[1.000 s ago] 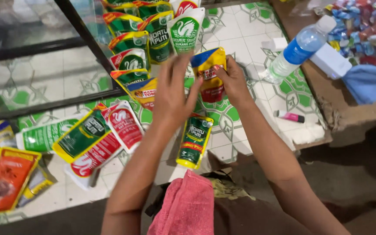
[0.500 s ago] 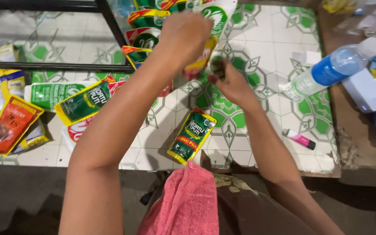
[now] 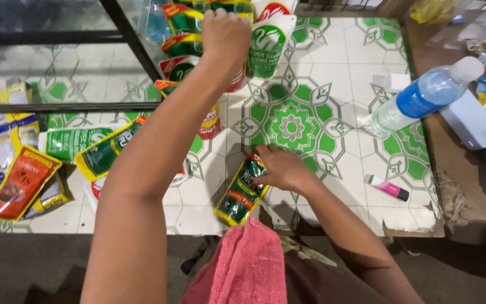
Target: Organizing and restocking various condiment pouches, snacks, and detergent packets on a store counter and shelf.
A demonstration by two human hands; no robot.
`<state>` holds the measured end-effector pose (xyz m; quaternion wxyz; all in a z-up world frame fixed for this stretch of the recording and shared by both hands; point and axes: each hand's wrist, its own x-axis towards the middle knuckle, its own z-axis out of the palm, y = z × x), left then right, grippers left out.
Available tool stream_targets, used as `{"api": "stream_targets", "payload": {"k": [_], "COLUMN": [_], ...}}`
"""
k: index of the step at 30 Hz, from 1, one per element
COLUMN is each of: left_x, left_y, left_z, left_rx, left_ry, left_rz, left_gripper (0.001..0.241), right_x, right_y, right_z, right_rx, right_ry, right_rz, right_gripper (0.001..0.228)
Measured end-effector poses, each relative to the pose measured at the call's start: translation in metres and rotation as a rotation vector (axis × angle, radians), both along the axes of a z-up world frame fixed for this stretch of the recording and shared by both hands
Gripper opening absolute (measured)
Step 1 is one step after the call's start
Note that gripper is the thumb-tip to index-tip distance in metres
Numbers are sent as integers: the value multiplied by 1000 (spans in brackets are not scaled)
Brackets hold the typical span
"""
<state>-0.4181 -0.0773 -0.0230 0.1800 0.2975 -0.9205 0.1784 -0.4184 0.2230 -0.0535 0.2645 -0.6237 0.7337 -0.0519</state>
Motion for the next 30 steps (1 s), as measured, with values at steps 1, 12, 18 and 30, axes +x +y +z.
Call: {"api": "stream_targets", "payload": {"k": [1,12,18,30], "left_x": [6,36,66,181], "left_y": [1,35,67,222], "left_z": [4,24,47,45], "left_rx": [-26,-57,-110,818], "left_ry": [21,38,52,339], "left_rz": [3,-27,-59,-514], "left_gripper": [20,15,14,63], "right_x": [-3,-25,-10,-7], "right_y": [-1,-3,3,36], "right_z": [-1,-37,-16,69], "right_rx": [30,-189,-156,-695], "right_ry": [-63,-243,-220,-340], "right_rz": [-20,-19,-26,65], "right_gripper": [73,21,32,26]}}
